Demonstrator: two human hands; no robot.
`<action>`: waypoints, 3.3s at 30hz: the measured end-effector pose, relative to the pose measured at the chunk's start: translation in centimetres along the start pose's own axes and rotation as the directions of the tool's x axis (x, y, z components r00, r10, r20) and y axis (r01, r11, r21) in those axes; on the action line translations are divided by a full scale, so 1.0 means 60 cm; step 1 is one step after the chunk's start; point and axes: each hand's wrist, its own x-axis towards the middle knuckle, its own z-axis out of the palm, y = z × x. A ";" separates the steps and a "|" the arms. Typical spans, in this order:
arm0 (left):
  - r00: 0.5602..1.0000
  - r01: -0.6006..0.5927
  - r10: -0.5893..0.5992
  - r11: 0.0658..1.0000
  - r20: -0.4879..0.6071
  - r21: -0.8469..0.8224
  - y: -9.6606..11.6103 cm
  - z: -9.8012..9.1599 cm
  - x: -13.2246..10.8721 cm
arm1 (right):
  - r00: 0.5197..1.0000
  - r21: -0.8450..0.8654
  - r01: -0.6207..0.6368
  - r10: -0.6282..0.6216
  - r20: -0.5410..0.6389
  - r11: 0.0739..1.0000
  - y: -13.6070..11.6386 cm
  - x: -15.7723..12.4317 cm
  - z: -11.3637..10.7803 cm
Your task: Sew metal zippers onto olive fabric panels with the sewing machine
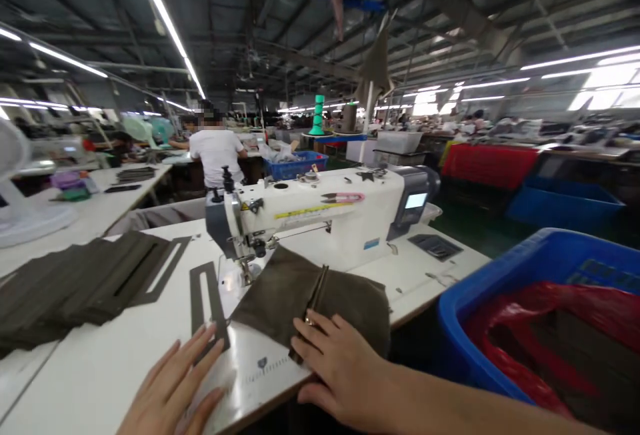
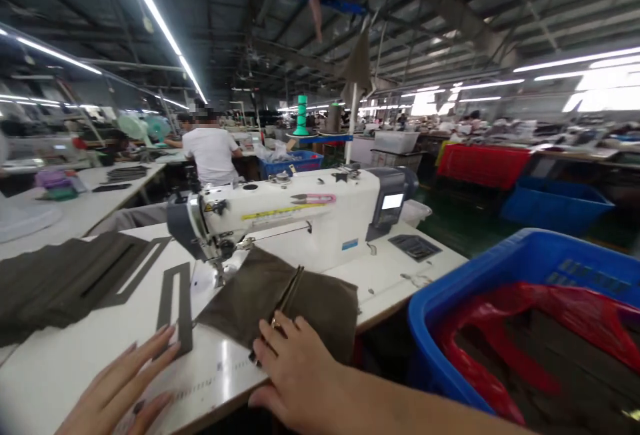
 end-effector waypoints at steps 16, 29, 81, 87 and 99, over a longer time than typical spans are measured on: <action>0.951 0.260 -0.182 0.909 0.252 -0.326 0.174 0.015 0.133 | 0.993 0.228 0.111 -0.097 -0.070 0.967 0.111 0.026 0.023; 0.879 0.336 -0.270 0.936 0.394 -0.108 0.161 0.031 0.153 | 0.998 0.226 -0.001 -0.012 0.054 0.974 0.148 0.063 0.027; 0.724 0.200 -0.111 0.978 0.681 -0.054 0.022 0.062 0.194 | 0.782 0.063 -0.621 0.613 0.111 0.781 0.176 0.080 0.042; 0.689 0.219 -0.103 0.973 0.717 -0.071 0.024 0.058 0.198 | 0.923 -0.073 -0.382 0.376 -0.082 0.921 0.132 0.114 0.030; 0.757 0.210 -0.070 0.967 0.650 -0.141 0.015 0.069 0.176 | 0.995 0.073 -0.098 0.099 -0.010 0.992 0.089 0.143 0.120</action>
